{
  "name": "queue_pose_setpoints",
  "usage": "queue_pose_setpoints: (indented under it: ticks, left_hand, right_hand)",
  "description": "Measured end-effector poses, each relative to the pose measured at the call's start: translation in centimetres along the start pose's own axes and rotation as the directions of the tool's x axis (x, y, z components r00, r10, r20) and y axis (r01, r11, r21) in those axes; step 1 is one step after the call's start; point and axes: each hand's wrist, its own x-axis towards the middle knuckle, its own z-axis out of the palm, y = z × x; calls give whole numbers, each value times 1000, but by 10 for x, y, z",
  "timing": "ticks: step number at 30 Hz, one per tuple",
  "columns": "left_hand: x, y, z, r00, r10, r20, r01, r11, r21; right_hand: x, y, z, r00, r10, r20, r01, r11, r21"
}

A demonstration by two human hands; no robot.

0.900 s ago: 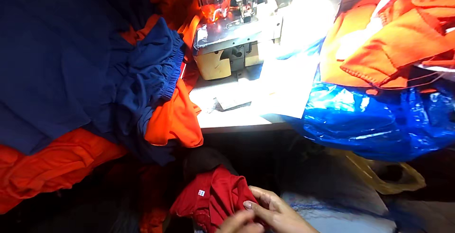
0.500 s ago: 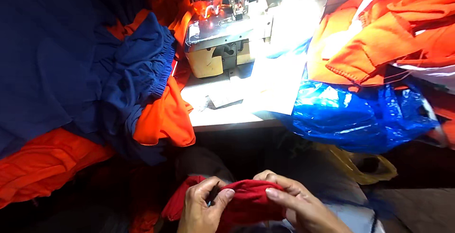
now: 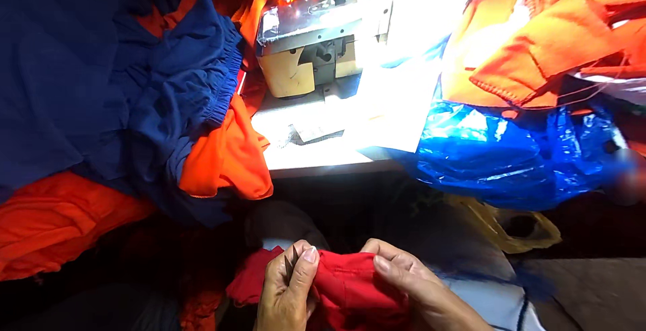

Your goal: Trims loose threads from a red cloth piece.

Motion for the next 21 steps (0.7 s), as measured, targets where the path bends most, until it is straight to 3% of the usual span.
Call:
queue_pose_setpoints:
  ticks: [4, 9, 14, 21]
  left_hand:
    - [-1, 4, 5, 993, 28, 119, -40, 994, 104]
    - [3, 1, 2, 987, 158, 44, -163, 946, 281]
    - [0, 6, 7, 884, 464, 52, -380, 650, 659]
    - [-4, 14, 31, 825, 497, 269, -488, 387, 783]
  right_hand:
    - [5, -5, -5, 995, -52, 88, 78, 942, -326]
    - [5, -15, 3, 996, -93, -8, 90, 981, -171]
    - [2, -18, 7, 996, -47, -79, 36, 991, -129]
    - [1, -18, 11, 994, -79, -75, 65, 981, -183]
